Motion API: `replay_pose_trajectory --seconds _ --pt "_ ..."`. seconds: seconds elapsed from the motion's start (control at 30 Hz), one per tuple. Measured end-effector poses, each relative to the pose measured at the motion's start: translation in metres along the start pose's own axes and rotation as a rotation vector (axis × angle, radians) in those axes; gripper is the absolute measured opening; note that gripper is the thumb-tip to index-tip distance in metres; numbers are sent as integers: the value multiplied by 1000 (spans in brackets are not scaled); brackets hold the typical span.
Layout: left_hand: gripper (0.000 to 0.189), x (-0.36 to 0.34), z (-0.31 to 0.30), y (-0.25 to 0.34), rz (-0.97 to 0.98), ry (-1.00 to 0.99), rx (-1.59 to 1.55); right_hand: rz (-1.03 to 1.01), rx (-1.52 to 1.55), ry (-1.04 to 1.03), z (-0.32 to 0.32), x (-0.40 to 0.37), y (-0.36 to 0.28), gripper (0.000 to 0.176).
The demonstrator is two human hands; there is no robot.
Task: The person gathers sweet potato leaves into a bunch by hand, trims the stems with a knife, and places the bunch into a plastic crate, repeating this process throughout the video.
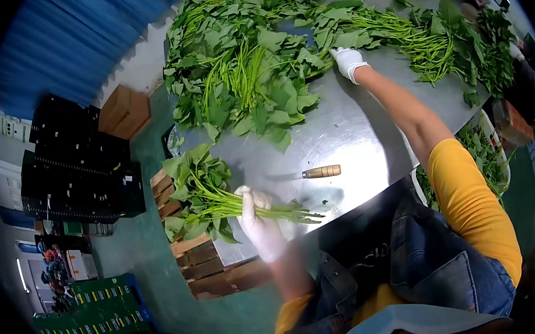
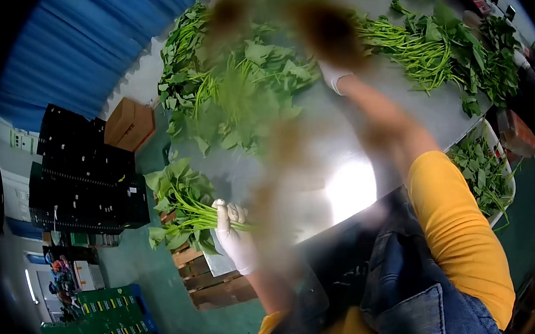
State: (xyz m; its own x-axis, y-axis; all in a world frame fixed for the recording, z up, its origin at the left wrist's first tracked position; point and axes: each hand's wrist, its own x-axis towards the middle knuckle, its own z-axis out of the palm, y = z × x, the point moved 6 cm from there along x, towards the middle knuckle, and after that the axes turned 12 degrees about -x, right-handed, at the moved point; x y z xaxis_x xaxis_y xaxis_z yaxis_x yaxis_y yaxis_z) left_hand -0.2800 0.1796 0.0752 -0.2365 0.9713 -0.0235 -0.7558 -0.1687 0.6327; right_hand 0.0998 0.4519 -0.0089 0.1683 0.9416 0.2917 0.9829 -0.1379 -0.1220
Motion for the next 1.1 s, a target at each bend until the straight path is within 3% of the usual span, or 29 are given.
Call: replay_pose_trajectory --seconds 0.03,0.1,0.13,0.2,0.23,0.37,0.5,0.57,0.67,0.83,0.9,0.97,1.0,1.1 --pt "8 0 1 0 0 4 27 -1 -38 17 -2 2 6 37" --pt "8 0 -6 0 -8 -19 -7 -153 -322 -192 16 -4 12 21" --pt "8 0 -9 0 -4 -3 -6 -112 -163 -44 2 -16 15 13" --pt "8 -2 -8 0 -11 24 -22 -252 -187 -252 -5 -45 16 17" --pt "8 -2 -10 -1 -13 25 -26 -385 -222 -353 -47 -75 -2 19" --pt "8 1 -9 -6 -34 50 -61 -338 -108 -421 -81 -117 16 22" --pt "9 4 -7 -13 -65 81 -68 -185 624 -790 -141 -152 33 18" --pt "10 5 1 -20 -71 26 -75 -111 835 -676 -174 -163 46 16" --pt "12 3 23 -34 -147 72 -128 11 895 -587 -186 -179 64 14" --pt "16 4 53 -55 -203 11 -31 213 1194 -448 -153 -208 52 10" --pt "18 5 63 -62 -245 -19 58 187 1038 -353 -148 -217 40 9" --pt "19 3 69 -62 -247 -27 90 36 500 25 -143 -221 37 15" --pt "20 4 70 -64 -263 -29 116 129 595 -19 -136 -225 35 18" --pt "24 5 75 -71 -282 -19 169 110 718 37 -130 -229 30 17"
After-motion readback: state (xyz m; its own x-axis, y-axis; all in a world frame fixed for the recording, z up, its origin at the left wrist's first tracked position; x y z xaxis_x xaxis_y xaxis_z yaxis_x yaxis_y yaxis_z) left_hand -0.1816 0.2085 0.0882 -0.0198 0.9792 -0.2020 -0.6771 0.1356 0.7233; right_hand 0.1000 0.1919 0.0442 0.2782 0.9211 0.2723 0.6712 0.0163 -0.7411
